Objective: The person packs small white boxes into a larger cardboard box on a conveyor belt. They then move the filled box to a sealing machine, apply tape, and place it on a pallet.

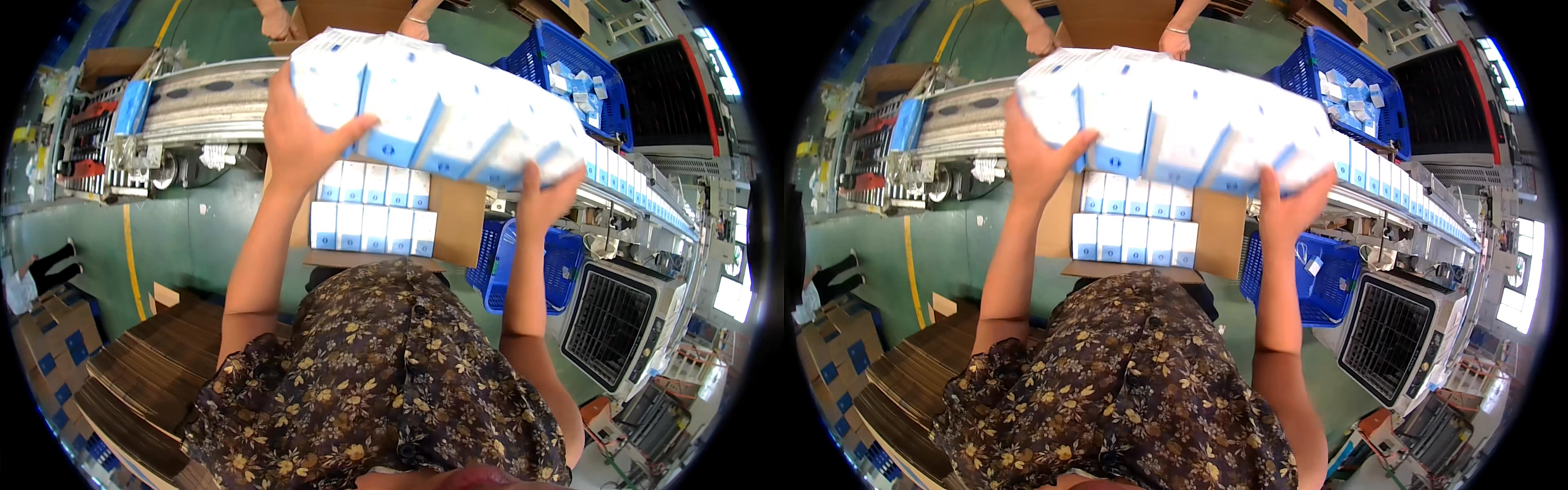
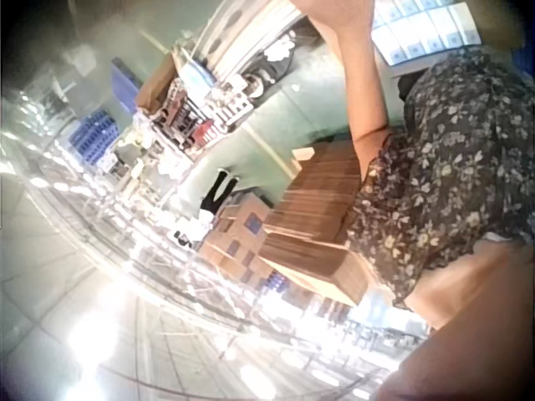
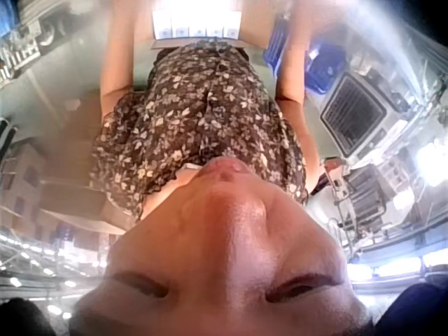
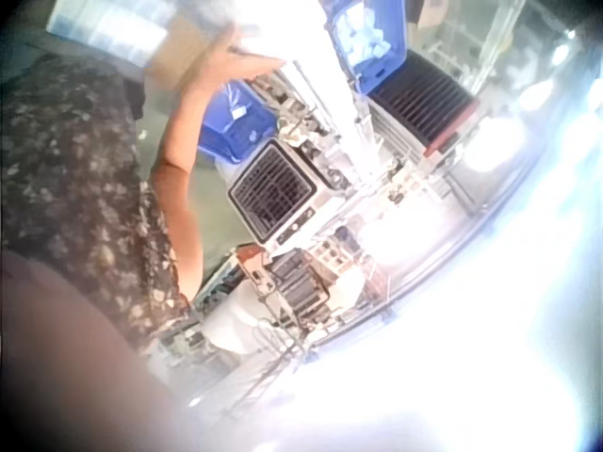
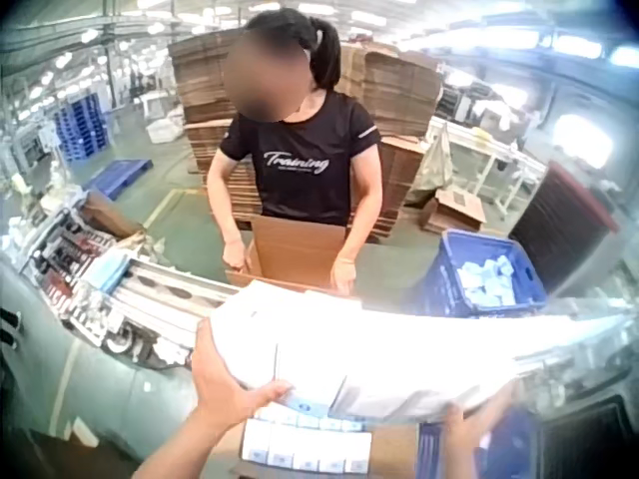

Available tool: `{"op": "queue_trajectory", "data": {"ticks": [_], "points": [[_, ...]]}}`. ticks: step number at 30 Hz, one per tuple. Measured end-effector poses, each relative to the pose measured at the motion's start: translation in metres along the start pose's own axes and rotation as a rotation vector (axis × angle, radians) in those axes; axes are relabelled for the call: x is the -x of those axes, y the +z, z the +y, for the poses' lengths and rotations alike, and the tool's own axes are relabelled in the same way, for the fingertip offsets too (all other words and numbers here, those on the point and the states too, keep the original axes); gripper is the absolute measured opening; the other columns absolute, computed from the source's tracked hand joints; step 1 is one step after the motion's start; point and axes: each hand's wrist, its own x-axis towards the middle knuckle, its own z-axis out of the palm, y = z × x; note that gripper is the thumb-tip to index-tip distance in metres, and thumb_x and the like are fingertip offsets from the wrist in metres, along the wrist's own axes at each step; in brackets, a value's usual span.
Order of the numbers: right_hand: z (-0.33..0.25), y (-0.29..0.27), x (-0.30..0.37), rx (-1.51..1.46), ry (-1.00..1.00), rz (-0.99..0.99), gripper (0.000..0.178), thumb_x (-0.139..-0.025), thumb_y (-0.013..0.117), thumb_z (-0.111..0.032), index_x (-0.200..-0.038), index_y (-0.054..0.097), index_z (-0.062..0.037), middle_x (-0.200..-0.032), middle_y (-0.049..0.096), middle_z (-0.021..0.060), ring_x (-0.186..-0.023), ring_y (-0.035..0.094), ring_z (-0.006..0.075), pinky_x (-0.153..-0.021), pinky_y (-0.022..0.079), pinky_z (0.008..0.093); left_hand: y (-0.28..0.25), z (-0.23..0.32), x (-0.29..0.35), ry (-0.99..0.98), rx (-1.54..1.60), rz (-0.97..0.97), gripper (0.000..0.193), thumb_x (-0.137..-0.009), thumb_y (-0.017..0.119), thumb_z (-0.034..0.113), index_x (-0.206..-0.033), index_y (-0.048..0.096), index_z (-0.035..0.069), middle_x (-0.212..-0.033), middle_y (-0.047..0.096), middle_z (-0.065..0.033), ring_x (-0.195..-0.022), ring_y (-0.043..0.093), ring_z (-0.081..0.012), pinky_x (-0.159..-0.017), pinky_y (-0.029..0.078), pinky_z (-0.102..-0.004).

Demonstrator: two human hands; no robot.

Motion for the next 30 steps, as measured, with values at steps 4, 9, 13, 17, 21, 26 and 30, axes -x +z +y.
{"op": "queue_trajectory", "data": {"ticks": [4,9,13,17,21,26,30], "points": [[0.011,0.019,0.103,-0.178,-0.017,0.139,0.094,-0.084,0.076,-0.044,-0.145,0.026,0.0073,-0.138,0.042,0.0214,-0.129,0.045,0.0336,-0.107,0.037,0.0451,-0.022,-0.028,0.080,0.043,0.070,0.108,0.096,-0.062,0.092,0.045,-0.130,0.046,-0.005,-0.122,0.052,-0.0214,-0.111,0.056,-0.0349,-0.095,0.046,-0.0442],[0.100,0.056,0.181,0.414,0.253,-0.670,0.083,-0.095,0.061,-0.047,-0.146,0.028,0.0093,-0.127,0.056,0.0302,-0.114,0.059,0.0415,-0.094,0.049,0.0439,0.033,-0.165,0.190,-0.351,-0.109,-0.318,0.056,-0.080,0.080,0.035,-0.115,0.056,-0.002,-0.116,0.059,-0.0229,-0.104,0.060,-0.0375,-0.087,0.049,-0.0475],[0.121,0.115,0.176,0.821,0.345,-0.881,0.065,-0.100,0.049,-0.052,-0.126,0.050,0.0077,-0.098,0.070,0.0275,-0.093,0.068,0.0438,-0.078,0.055,0.0490,0.062,-0.232,0.184,-0.438,-0.411,-0.584,0.029,-0.085,0.073,0.027,-0.095,0.065,0.001,-0.095,0.068,-0.0189,-0.092,0.065,-0.0375,-0.079,0.051,-0.0482],[0.162,0.146,0.159,1.030,0.340,-1.077,0.056,-0.099,0.051,-0.053,-0.110,0.058,0.0009,-0.096,0.072,0.0224,-0.091,0.070,0.0390,-0.073,0.056,0.0472,0.067,-0.234,0.160,-0.482,-0.468,-0.721,0.021,-0.084,0.072,0.024,-0.084,0.066,0.004,-0.087,0.069,-0.0154,-0.088,0.066,-0.0350,-0.076,0.052,-0.0458],[0.174,0.133,0.151,1.080,0.148,-1.096,0.051,-0.094,0.059,-0.050,-0.114,0.058,-0.0033,-0.101,0.071,0.0176,-0.098,0.069,0.0341,-0.075,0.056,0.0422,0.038,-0.235,0.182,-0.256,-0.389,-0.504,0.040,-0.074,0.083,0.029,-0.099,0.066,0.004,-0.094,0.067,-0.0134,-0.089,0.063,-0.0349,-0.075,0.052,-0.0437],[0.175,0.013,0.179,1.099,0.142,-0.584,0.064,-0.085,0.074,-0.045,-0.129,0.054,-0.0022,-0.103,0.069,0.0188,-0.106,0.065,0.0345,-0.085,0.054,0.0435,-0.026,-0.233,0.240,-0.501,-0.592,-0.127,0.088,-0.066,0.088,0.034,-0.137,0.046,0.003,-0.117,0.060,-0.0192,-0.104,0.057,-0.0415,-0.086,0.051,-0.0484],[0.121,-0.027,0.182,0.394,0.703,-0.857,0.078,-0.085,0.075,-0.041,-0.140,0.040,0.0031,-0.143,0.047,0.0272,-0.126,0.052,0.0439,-0.099,0.047,0.0484,-0.053,-0.229,0.254,-0.795,-0.296,-0.398,0.084,-0.079,0.079,0.028,-0.147,0.037,0.002,-0.135,0.053,-0.0185,-0.108,0.060,-0.0430,-0.091,0.051,-0.0485]]}}
